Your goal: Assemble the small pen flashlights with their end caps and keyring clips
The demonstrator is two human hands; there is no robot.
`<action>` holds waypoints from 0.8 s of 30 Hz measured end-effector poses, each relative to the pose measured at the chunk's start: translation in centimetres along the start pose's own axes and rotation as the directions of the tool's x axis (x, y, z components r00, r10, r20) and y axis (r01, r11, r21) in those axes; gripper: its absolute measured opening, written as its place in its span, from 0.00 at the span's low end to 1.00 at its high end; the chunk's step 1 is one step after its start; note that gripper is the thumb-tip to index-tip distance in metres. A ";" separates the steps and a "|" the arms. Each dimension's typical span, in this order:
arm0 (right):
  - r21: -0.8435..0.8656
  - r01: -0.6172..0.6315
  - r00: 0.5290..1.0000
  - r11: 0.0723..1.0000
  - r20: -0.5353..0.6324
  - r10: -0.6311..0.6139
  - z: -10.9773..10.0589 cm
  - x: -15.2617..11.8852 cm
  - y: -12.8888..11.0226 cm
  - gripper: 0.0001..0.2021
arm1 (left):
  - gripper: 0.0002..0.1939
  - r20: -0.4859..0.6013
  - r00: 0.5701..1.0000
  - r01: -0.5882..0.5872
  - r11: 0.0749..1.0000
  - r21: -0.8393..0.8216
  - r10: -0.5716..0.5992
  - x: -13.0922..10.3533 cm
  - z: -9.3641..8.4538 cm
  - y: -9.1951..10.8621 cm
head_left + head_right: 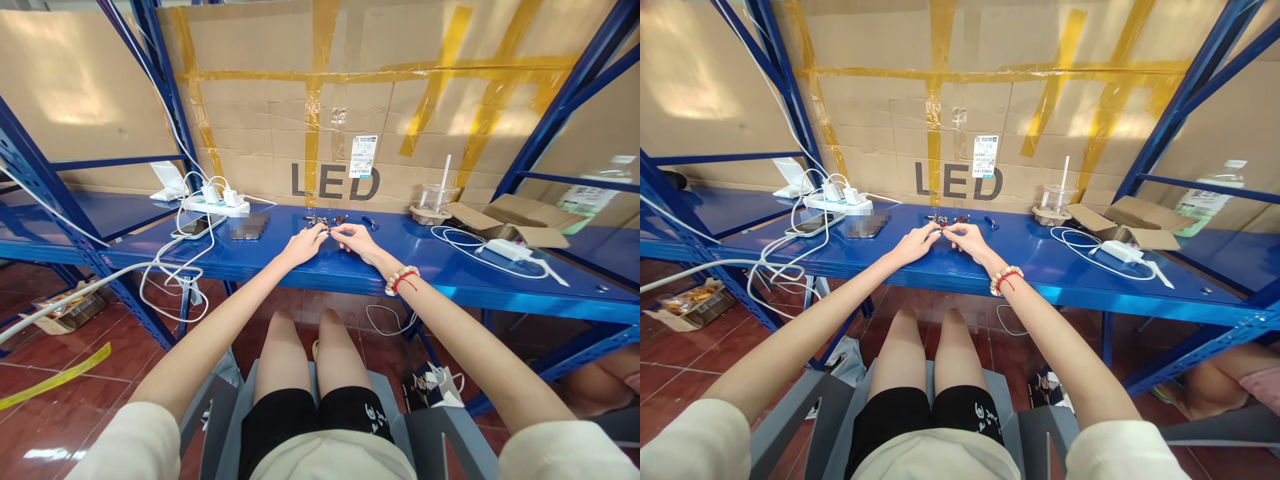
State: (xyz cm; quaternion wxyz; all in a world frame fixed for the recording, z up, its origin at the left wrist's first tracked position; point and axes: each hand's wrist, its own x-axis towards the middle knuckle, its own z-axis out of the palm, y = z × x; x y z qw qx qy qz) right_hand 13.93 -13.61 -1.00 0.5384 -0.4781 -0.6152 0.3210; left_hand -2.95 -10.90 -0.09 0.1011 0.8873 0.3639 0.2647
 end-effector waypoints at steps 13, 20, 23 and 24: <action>-0.073 0.043 0.994 0.996 0.099 -0.036 -0.2 -0.3 0.5 0.19 | 0.11 0.065 0.990 -0.120 0.992 -0.045 0.122 -0.2 -0.2 -0.8; -0.097 0.045 0.994 0.994 0.102 -0.035 -0.3 -0.4 0.3 0.20 | 0.11 0.054 0.989 -0.138 0.990 -0.026 0.139 -0.3 -0.4 -0.6; -0.106 0.050 0.994 0.993 0.103 -0.038 -0.3 -0.5 0.2 0.20 | 0.11 0.044 0.989 -0.140 0.990 -0.019 0.140 -0.3 -0.4 -0.6; -0.109 0.054 0.994 0.993 0.104 -0.042 -0.3 -0.5 0.2 0.20 | 0.11 0.040 0.989 -0.141 0.990 -0.021 0.142 -0.4 -0.4 -0.5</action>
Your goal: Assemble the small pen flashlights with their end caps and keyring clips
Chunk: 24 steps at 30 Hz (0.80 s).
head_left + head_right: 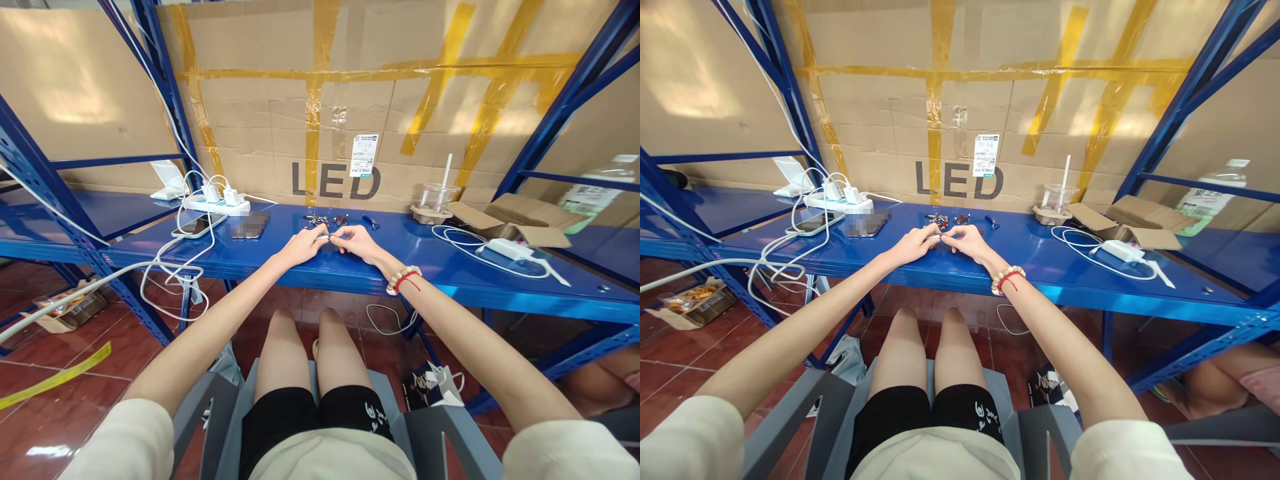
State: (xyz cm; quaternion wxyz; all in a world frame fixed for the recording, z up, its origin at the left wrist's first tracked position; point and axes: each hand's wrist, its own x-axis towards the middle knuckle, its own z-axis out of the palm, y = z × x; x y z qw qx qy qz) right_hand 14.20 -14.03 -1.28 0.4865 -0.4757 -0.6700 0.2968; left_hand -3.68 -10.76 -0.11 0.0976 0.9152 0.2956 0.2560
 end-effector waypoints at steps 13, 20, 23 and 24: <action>-0.016 0.013 1.000 1.000 0.004 -0.013 0.1 -0.1 -0.4 0.21 | 0.11 -0.043 0.999 0.024 1.000 0.014 -0.023 0.0 0.0 0.2; 0.011 0.024 1.000 1.000 0.006 -0.024 0.0 0.2 0.2 0.21 | 0.11 -0.048 0.998 0.042 0.998 -0.035 -0.044 0.2 0.1 0.2; 0.037 0.017 1.000 0.999 -0.005 -0.017 0.0 0.1 -0.1 0.21 | 0.11 -0.069 0.997 0.019 0.995 -0.094 -0.026 0.4 0.4 0.0; 0.047 0.013 1.000 0.999 -0.011 -0.013 0.0 0.1 -0.3 0.22 | 0.11 -0.076 0.997 0.008 0.994 -0.111 -0.017 0.5 0.5 0.0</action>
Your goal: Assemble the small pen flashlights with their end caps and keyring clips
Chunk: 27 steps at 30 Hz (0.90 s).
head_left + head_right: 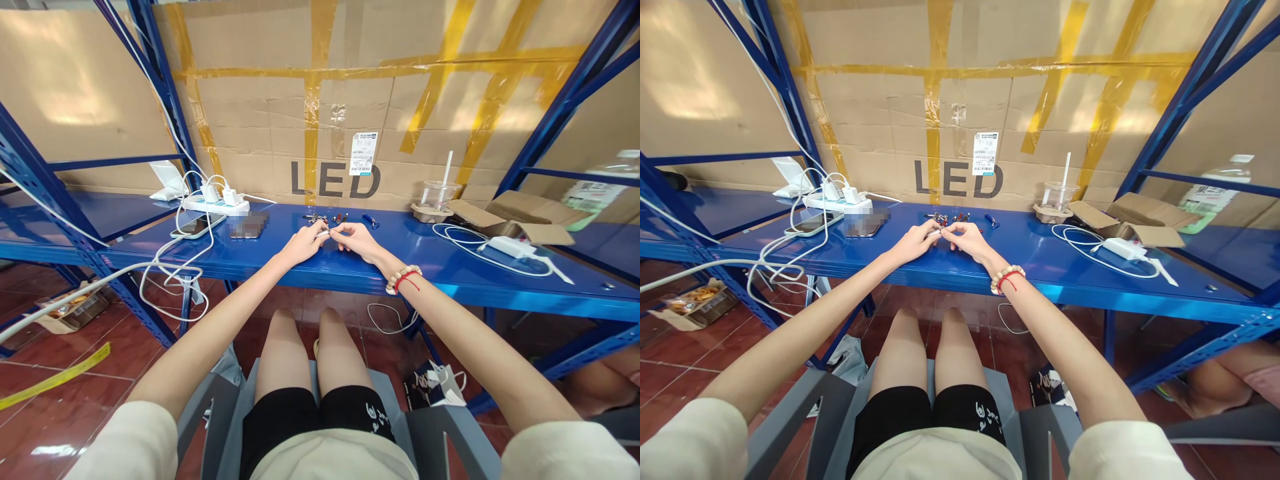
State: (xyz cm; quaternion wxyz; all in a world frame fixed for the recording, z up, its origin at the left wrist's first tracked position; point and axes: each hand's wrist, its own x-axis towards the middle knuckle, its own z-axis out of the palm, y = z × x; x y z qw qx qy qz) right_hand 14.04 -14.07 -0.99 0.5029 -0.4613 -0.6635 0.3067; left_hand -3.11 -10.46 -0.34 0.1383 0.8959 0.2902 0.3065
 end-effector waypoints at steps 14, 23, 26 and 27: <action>0.059 -0.026 0.999 0.998 -0.039 0.029 0.0 0.4 0.1 0.23 | 0.13 0.001 1.000 -0.001 1.000 -0.028 0.001 0.4 0.5 -0.4; 0.032 -0.007 1.000 0.999 0.018 0.007 0.1 0.2 0.0 0.23 | 0.14 0.006 0.996 -0.085 0.994 -0.062 0.085 -0.3 -0.2 0.2; 0.023 -0.018 0.999 1.000 0.031 0.017 0.1 0.3 0.3 0.24 | 0.13 0.005 0.998 -0.057 0.998 -0.030 0.058 -0.2 -0.2 0.2; 0.021 -0.019 0.999 1.000 0.031 0.019 0.1 0.4 0.4 0.24 | 0.12 0.002 0.999 -0.045 0.999 -0.021 0.045 -0.1 -0.1 0.2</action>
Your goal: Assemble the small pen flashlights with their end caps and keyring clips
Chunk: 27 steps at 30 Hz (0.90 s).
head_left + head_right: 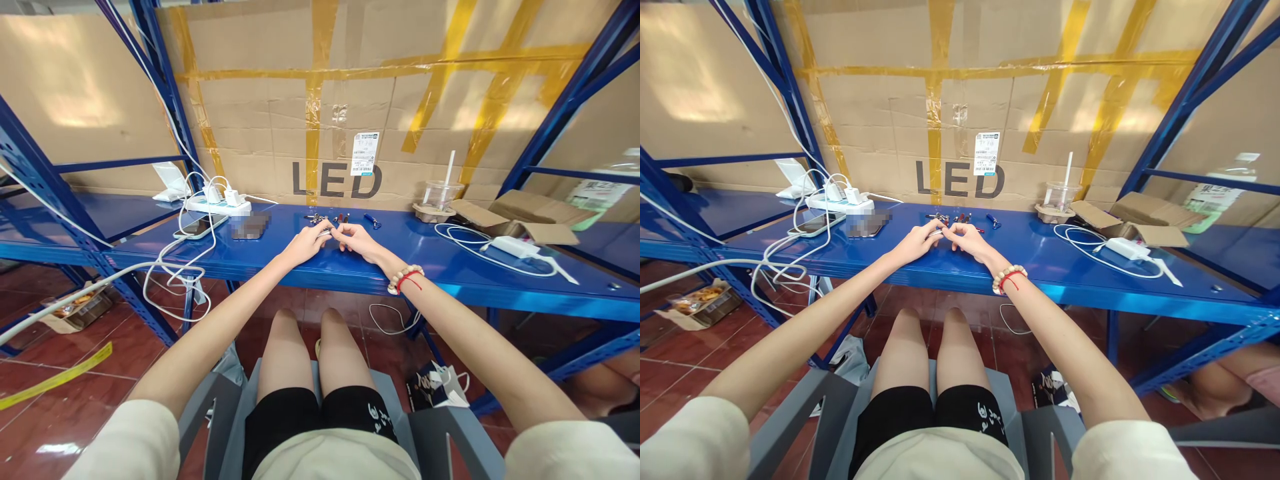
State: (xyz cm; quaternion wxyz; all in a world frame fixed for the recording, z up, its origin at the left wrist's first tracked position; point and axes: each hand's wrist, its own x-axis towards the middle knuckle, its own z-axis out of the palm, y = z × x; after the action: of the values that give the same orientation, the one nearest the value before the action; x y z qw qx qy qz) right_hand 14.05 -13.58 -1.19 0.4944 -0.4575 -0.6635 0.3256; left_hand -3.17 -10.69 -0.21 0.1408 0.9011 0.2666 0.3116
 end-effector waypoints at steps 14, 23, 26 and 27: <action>0.088 0.020 0.990 0.996 -0.143 -0.007 0.2 -0.1 -0.4 0.24 | 0.14 -0.040 0.995 0.088 0.996 -0.024 -0.089 0.5 0.4 -0.4; 0.087 0.019 0.985 0.996 -0.171 -0.004 -0.1 0.1 0.2 0.21 | 0.14 0.009 0.998 0.063 0.991 -0.116 -0.063 0.6 0.2 -0.4; 0.069 0.015 0.985 0.997 -0.170 -0.003 -0.1 0.0 0.1 0.20 | 0.15 0.033 0.998 0.065 0.991 -0.114 -0.062 0.6 0.3 -0.6; 0.063 0.018 0.986 0.998 -0.167 -0.007 -0.1 -0.1 0.1 0.20 | 0.15 0.040 0.998 0.059 0.992 -0.112 -0.055 0.6 0.3 -0.7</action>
State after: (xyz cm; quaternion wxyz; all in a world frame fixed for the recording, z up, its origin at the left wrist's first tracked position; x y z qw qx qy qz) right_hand 14.16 -13.64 -1.25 0.5645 -0.4627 -0.6120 0.3045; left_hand -2.84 -9.81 -0.47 0.2053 0.8892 0.2718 0.3055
